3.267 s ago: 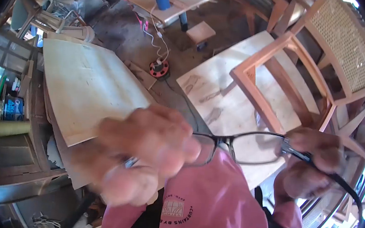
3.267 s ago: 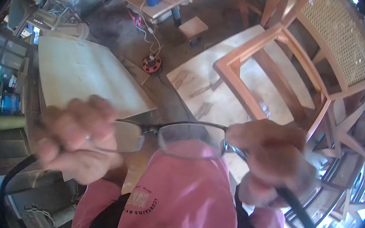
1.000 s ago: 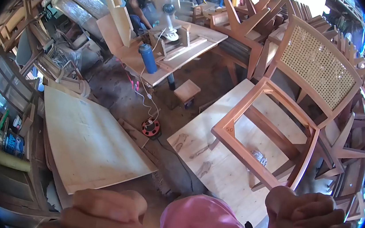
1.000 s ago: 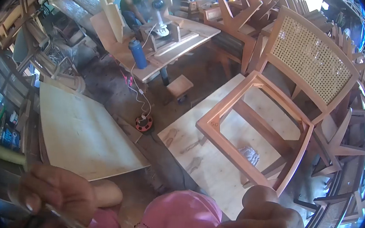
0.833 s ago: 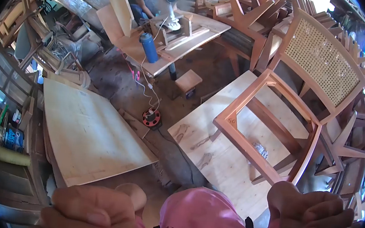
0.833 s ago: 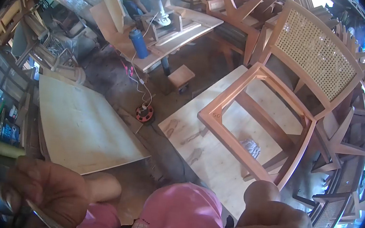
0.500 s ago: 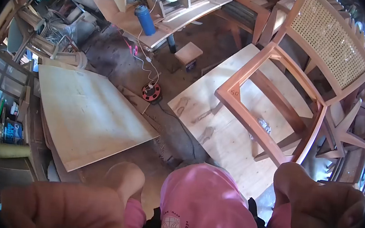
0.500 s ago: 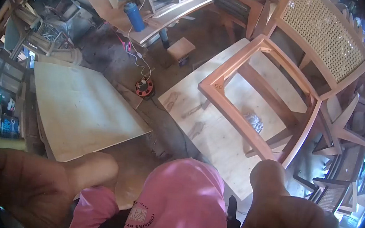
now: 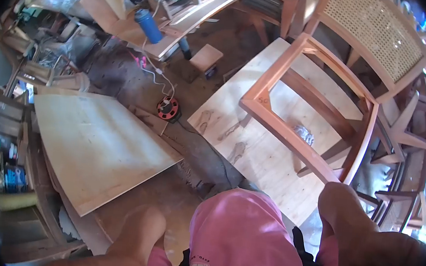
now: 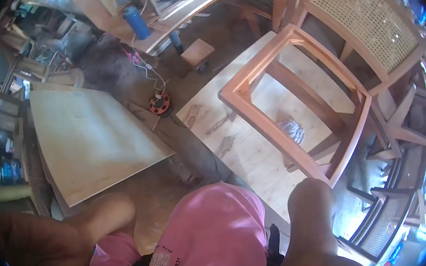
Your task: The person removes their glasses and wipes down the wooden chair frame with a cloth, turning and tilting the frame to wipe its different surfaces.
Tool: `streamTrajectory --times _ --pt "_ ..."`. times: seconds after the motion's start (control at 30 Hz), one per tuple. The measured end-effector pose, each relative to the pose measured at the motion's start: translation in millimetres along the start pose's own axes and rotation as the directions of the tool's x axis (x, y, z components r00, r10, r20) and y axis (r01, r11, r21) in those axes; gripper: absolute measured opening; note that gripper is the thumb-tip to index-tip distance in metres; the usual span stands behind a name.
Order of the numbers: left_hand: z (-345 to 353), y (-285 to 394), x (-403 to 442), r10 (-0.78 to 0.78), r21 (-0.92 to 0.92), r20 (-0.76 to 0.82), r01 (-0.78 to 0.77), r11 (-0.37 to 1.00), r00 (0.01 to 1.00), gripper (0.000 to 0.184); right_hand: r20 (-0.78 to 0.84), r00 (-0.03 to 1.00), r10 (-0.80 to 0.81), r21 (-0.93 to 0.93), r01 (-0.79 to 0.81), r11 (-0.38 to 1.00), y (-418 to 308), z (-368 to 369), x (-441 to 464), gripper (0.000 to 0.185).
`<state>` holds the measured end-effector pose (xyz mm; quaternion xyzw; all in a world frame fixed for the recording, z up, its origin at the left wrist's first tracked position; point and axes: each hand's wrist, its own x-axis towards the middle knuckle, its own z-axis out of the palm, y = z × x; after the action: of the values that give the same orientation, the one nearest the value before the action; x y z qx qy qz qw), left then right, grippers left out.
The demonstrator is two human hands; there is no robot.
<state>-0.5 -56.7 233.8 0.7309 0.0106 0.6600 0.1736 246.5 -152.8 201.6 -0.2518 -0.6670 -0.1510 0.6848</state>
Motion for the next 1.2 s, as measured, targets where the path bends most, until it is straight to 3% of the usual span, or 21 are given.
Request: streamTrajectory --times 0.07,0.2,0.27,0.3,0.37,0.47,0.57,0.7,0.87,0.97,1.0,1.07,1.1,1.17,1.2 --pt "17.9 -8.0 -1.3 -0.002 -0.05 -0.095 -0.003 0.999 0.995 0.033 -0.001 1.0 0.001 -0.004 -0.001 1.0 -0.8 0.8 -0.5 0.036" --pt "13.7 -16.4 4.8 0.092 -0.329 -0.146 -0.136 0.935 0.985 0.025 0.002 1.0 -0.01 0.006 0.01 1.0 14.0 5.1 -2.1 0.036" --pt "4.0 -17.2 6.2 0.193 -0.163 -0.044 -0.198 0.967 0.98 0.023 0.002 1.0 -0.023 0.014 0.023 1.0 19.4 5.8 1.8 0.036" --pt "-6.1 -18.3 9.0 0.233 0.077 0.084 -0.239 0.968 0.969 0.023 0.002 1.0 -0.024 0.015 0.024 1.0 18.0 4.8 4.2 0.036" --pt "-11.4 -18.7 9.0 0.236 0.316 0.153 -0.274 0.908 0.96 0.022 0.0 0.999 -0.048 0.011 0.048 0.999 18.3 5.7 6.0 0.036" --pt "-5.6 -16.8 11.9 0.207 0.252 0.084 -0.222 0.942 0.975 0.021 0.0 0.998 -0.07 0.009 0.07 0.998 16.3 6.5 9.4 0.036" --pt "-18.8 -5.6 16.1 0.15 0.108 0.153 -0.167 0.98 0.977 0.021 0.009 0.997 -0.078 0.011 0.078 0.997 14.8 5.7 14.1 0.036" --pt "-34.9 28.0 30.8 -0.035 0.15 0.117 0.018 0.989 0.993 0.021 0.021 0.996 -0.088 0.013 0.088 0.996 14.3 3.6 19.6 0.035" --pt "-54.6 15.1 16.7 0.183 0.116 -0.053 -0.176 0.978 0.982 0.017 0.035 0.992 -0.12 -0.003 0.12 0.993 13.7 0.5 25.2 0.035" --pt "-4.1 -6.6 26.9 0.301 0.315 -0.135 -0.247 0.916 0.944 0.02 0.046 0.99 -0.135 -0.025 0.136 0.99 13.6 -1.9 31.1 0.035" --pt "-3.9 -9.1 32.3 0.346 0.434 -0.077 -0.281 0.856 0.935 0.022 0.047 0.989 -0.143 -0.025 0.144 0.989 13.8 -3.1 33.7 0.035" --pt "-11.6 -10.9 34.8 0.407 0.401 -0.045 -0.357 0.844 0.912 0.026 0.046 0.986 -0.16 -0.02 0.161 0.987 16.2 -4.7 37.9 0.035" --pt "-21.3 -15.3 33.9 0.429 0.242 -0.078 -0.4 0.884 0.9 0.028 0.049 0.985 -0.166 -0.019 0.167 0.986 16.5 -5.0 39.6 0.035" --pt "-25.6 -18.8 28.1 0.417 0.111 -0.129 -0.405 0.908 0.9 0.028 0.051 0.983 -0.176 -0.02 0.177 0.984 20.5 -4.0 40.5 0.035" --pt "-19.8 -19.5 26.3 0.393 0.147 -0.149 -0.372 0.916 0.908 0.028 0.053 0.982 -0.18 -0.019 0.181 0.983 22.0 -3.8 41.8 0.035"
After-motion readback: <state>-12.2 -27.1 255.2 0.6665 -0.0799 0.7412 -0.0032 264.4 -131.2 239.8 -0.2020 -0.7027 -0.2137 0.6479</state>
